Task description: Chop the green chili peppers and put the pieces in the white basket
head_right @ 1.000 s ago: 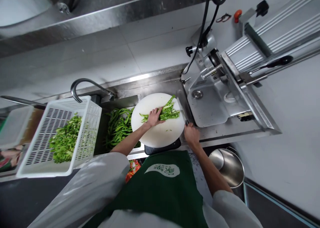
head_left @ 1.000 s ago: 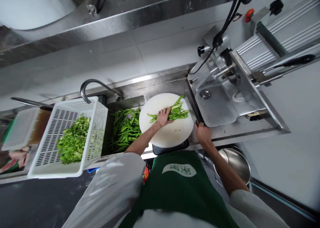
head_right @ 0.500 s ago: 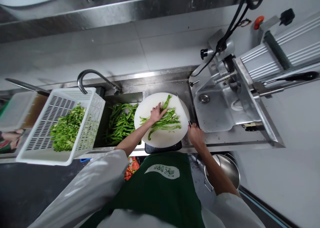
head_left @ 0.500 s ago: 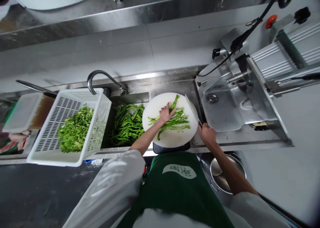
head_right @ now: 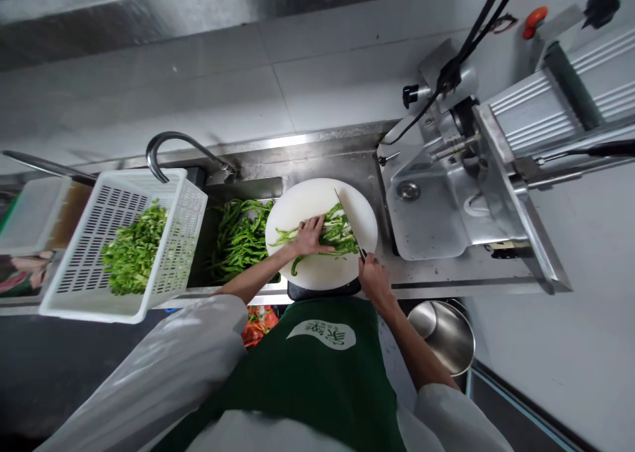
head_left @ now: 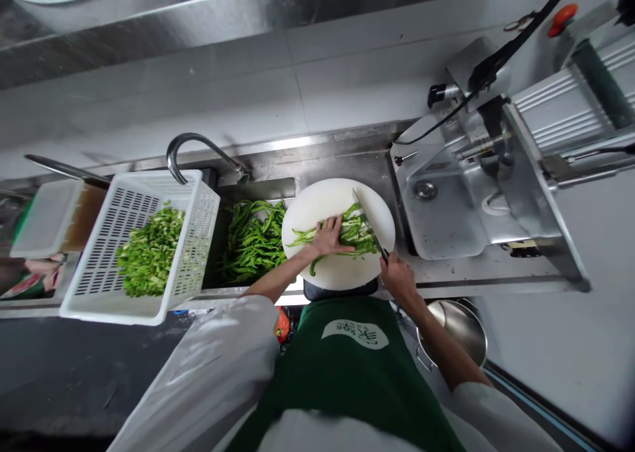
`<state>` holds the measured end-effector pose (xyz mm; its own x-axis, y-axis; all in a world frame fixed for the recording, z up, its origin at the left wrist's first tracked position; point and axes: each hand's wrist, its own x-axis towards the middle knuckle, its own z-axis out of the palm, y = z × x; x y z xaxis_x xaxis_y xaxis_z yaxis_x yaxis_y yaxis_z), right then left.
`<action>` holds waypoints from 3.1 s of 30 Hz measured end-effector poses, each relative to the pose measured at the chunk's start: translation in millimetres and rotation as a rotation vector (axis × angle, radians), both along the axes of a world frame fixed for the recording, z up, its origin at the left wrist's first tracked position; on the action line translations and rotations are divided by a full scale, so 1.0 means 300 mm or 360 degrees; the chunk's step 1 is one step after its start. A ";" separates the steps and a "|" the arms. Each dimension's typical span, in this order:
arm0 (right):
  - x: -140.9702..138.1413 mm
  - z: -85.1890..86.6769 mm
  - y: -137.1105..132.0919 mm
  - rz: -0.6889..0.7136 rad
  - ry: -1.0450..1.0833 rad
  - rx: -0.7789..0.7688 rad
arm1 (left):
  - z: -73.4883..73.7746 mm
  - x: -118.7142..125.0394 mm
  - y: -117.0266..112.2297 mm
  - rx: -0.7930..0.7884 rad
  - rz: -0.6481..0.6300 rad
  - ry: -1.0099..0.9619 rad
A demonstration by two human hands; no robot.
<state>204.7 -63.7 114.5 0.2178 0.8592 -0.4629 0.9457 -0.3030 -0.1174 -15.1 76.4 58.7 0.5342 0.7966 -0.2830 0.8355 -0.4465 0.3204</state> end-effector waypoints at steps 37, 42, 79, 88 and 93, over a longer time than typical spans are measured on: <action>-0.041 0.173 -0.020 0.0151 -0.0065 -0.0140 | -0.088 0.041 -0.195 0.0393 0.0340 0.0074; -0.084 0.134 -0.011 0.0132 -0.0001 -0.0303 | -0.113 0.053 -0.183 0.0339 0.0361 0.0025; -0.171 0.101 0.060 0.0219 -0.0006 -0.0237 | -0.105 0.020 -0.200 0.0342 0.0498 -0.0034; -0.168 0.026 0.166 0.0196 0.0069 -0.0136 | -0.087 0.011 -0.197 0.0362 0.0477 -0.0057; -0.158 0.141 0.121 0.0247 -0.0025 -0.0102 | -0.054 -0.023 -0.209 0.0468 0.0535 -0.0106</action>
